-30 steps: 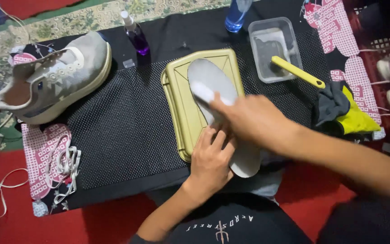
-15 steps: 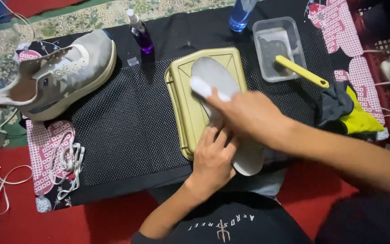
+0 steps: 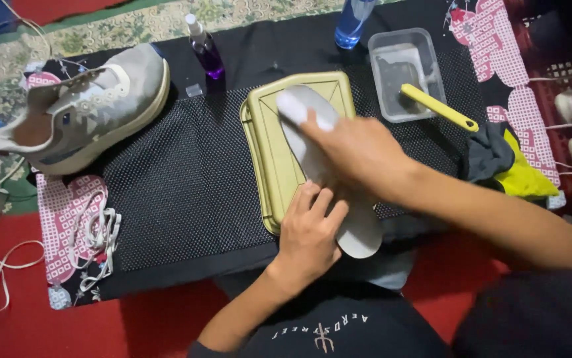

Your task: The person scrubs a white shoe insole with a yellow brush, dipping it into a container of water. They then flip the insole to scrub the orange sole side and later use a white brush to continue cleaning the white side.

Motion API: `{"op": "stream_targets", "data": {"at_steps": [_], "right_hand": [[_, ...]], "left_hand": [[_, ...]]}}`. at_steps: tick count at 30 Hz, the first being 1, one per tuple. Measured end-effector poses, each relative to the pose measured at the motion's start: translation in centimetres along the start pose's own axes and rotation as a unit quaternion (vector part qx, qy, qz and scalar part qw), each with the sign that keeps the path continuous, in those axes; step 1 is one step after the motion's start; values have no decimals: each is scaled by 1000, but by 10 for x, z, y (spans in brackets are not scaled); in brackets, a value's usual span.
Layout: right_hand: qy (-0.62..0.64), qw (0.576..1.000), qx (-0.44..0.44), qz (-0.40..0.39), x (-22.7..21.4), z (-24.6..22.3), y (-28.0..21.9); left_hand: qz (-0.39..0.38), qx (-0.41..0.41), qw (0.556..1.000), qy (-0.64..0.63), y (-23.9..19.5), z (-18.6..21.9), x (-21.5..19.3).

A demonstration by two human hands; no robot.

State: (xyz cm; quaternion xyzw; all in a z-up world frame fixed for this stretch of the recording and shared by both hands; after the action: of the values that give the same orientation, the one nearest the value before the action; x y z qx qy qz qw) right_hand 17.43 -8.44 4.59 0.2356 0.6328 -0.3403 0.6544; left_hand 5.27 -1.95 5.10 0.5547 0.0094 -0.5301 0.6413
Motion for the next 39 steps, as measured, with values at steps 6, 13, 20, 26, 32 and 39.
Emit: {"op": "stream_targets", "data": {"at_steps": [6, 13, 20, 26, 32, 39], "right_hand": [[-29, 997, 11, 67, -16, 0, -8], [-85, 993, 13, 76, -20, -4, -23], [-22, 996, 43, 80, -18, 14, 18], [-28, 996, 78, -35, -16, 15, -41], [7, 997, 56, 47, -3, 31, 37], [-56, 991, 87, -81, -22, 31, -53]], "left_hand": [[-9, -18, 1000, -14, -4, -4, 4], [-4, -15, 1000, -10, -3, -2, 4], [-6, -23, 1000, -10, -4, -5, 4], [-10, -15, 1000, -4, 0, 0, 2], [-1, -10, 1000, 0, -3, -3, 5], [13, -4, 1000, 5, 5, -2, -1]]}}
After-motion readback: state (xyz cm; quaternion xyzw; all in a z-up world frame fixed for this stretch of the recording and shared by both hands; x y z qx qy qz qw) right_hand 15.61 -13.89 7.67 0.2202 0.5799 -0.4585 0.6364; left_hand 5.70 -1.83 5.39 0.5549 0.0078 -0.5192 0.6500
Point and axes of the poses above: each hand's wrist, its own y-axis towards the middle knuckle, its own x-axis out of the palm, z = x × y, the point moved 7 cm from there along y, towards the middle knuckle, and after that the axes turned 8 degrees about z, right-handed, at the moved point
